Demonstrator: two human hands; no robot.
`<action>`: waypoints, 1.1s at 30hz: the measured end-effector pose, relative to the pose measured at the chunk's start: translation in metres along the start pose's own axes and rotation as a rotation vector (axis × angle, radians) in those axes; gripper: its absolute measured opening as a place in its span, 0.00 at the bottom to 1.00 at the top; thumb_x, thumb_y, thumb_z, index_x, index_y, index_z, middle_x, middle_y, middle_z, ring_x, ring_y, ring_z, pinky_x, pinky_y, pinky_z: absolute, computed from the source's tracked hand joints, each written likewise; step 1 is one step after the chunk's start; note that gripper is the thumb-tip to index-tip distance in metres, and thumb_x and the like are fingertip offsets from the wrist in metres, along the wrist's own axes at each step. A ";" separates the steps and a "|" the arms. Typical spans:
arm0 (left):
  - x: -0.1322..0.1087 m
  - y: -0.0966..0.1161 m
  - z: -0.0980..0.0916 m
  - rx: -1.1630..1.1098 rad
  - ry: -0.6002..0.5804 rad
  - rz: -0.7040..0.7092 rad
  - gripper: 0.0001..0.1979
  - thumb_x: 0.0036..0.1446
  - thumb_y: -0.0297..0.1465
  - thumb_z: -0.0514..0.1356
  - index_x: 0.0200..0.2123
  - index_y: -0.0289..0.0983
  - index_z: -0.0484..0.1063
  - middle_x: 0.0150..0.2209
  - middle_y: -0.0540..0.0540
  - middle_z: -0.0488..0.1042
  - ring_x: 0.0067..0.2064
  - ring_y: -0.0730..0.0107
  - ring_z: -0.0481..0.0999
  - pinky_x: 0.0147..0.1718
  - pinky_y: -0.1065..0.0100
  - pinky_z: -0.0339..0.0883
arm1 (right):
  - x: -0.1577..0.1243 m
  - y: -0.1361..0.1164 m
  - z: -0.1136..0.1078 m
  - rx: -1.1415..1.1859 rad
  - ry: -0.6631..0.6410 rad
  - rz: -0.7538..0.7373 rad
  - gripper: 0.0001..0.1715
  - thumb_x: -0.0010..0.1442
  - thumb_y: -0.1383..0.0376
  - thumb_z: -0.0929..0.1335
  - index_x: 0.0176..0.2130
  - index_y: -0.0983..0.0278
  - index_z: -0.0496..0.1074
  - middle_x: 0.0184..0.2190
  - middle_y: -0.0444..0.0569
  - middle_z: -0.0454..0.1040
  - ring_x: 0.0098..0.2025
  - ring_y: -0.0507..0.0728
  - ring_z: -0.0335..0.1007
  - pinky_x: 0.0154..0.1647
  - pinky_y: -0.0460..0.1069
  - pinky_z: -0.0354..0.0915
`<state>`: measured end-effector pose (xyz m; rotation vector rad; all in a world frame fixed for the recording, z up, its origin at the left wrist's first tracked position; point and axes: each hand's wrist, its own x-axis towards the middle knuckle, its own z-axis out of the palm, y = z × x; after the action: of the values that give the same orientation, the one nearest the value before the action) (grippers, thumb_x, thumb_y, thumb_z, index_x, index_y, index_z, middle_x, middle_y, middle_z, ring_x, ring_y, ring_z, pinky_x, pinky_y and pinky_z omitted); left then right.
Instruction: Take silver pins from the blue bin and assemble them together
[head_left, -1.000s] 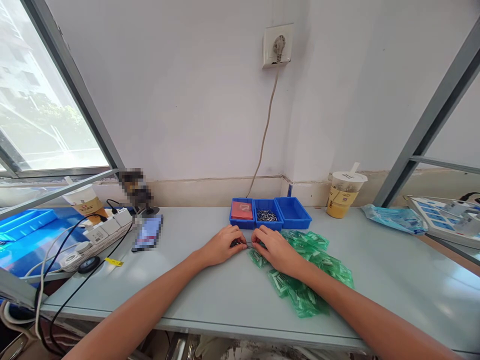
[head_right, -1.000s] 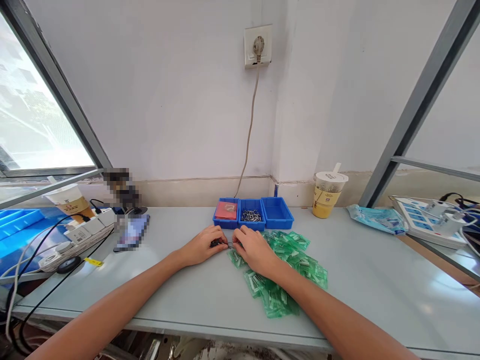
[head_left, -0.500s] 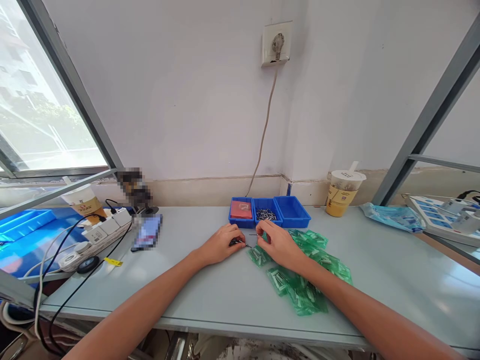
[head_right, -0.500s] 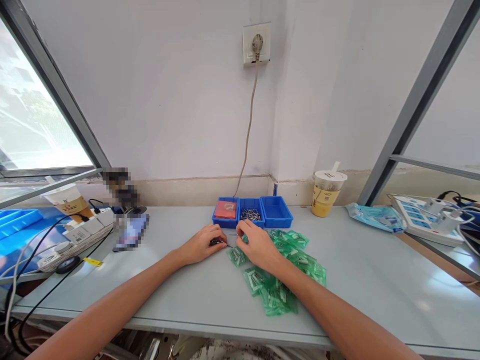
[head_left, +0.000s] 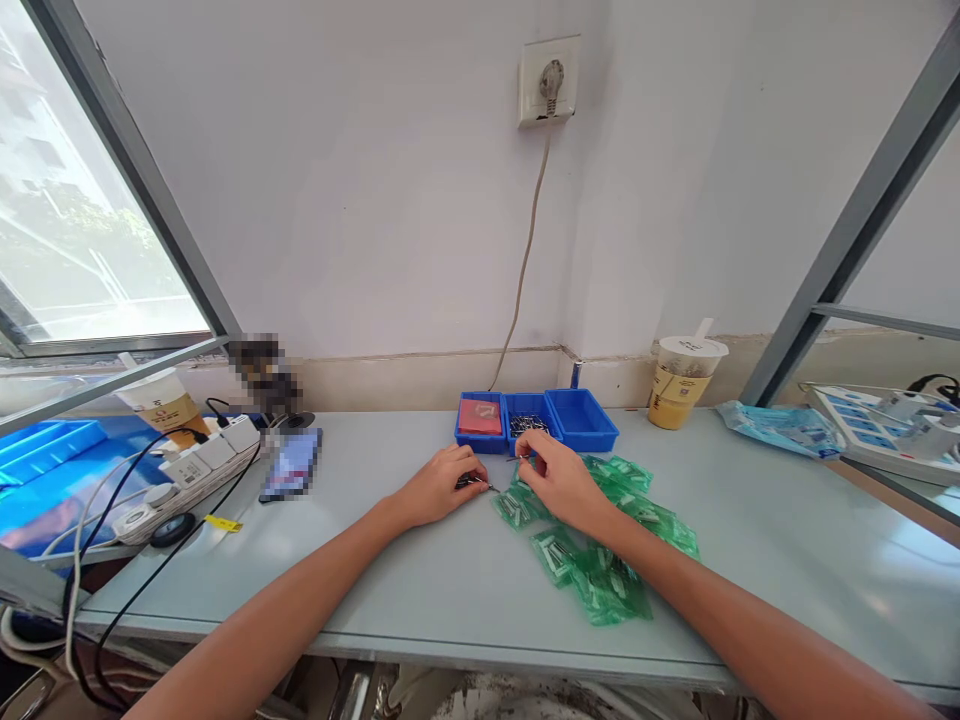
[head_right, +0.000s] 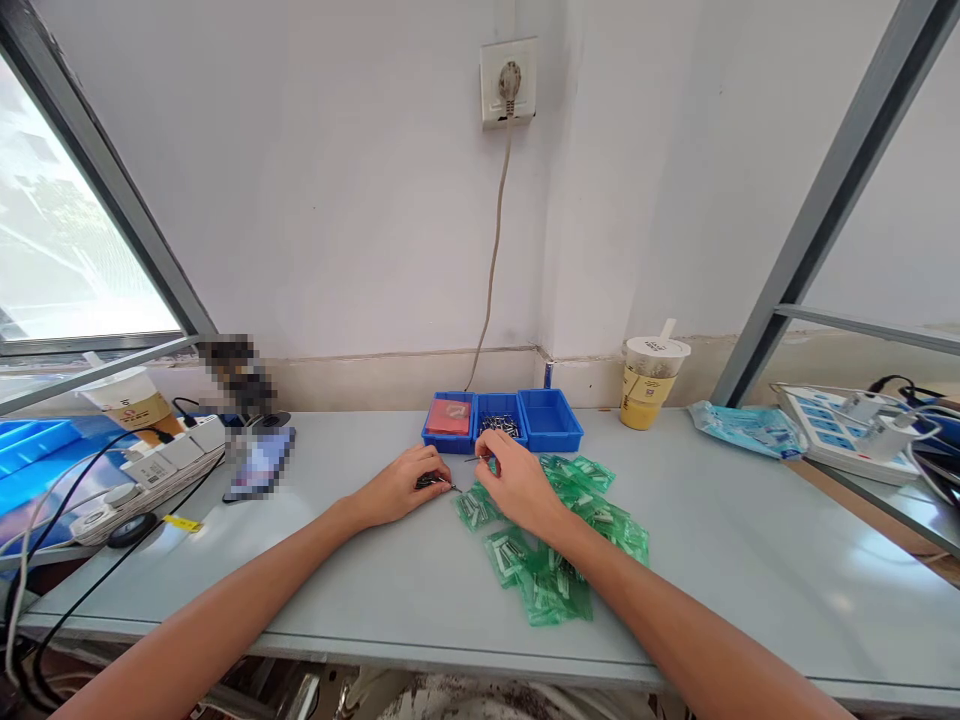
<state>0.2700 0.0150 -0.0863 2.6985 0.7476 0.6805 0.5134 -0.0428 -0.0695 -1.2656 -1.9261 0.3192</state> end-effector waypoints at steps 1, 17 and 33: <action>0.000 0.000 0.000 -0.001 -0.001 0.000 0.10 0.71 0.38 0.58 0.43 0.40 0.76 0.42 0.45 0.74 0.45 0.62 0.71 0.48 0.62 0.65 | 0.000 0.001 0.000 0.016 0.002 0.003 0.07 0.63 0.69 0.61 0.39 0.59 0.67 0.35 0.43 0.71 0.32 0.55 0.63 0.35 0.49 0.58; 0.000 0.001 -0.001 0.002 0.002 0.005 0.13 0.72 0.40 0.57 0.45 0.40 0.77 0.42 0.44 0.74 0.45 0.62 0.71 0.49 0.61 0.65 | 0.002 0.007 0.000 0.095 -0.002 -0.005 0.06 0.67 0.65 0.63 0.40 0.60 0.70 0.40 0.47 0.70 0.37 0.56 0.68 0.38 0.50 0.64; 0.000 0.000 -0.001 0.014 -0.007 -0.003 0.13 0.72 0.41 0.56 0.45 0.40 0.77 0.41 0.44 0.74 0.45 0.61 0.71 0.49 0.61 0.65 | 0.002 0.009 0.005 0.494 -0.017 0.218 0.11 0.65 0.54 0.68 0.37 0.59 0.69 0.34 0.45 0.72 0.34 0.56 0.72 0.34 0.52 0.73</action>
<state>0.2697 0.0149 -0.0854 2.7106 0.7573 0.6672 0.5149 -0.0357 -0.0772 -1.1338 -1.5862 0.8613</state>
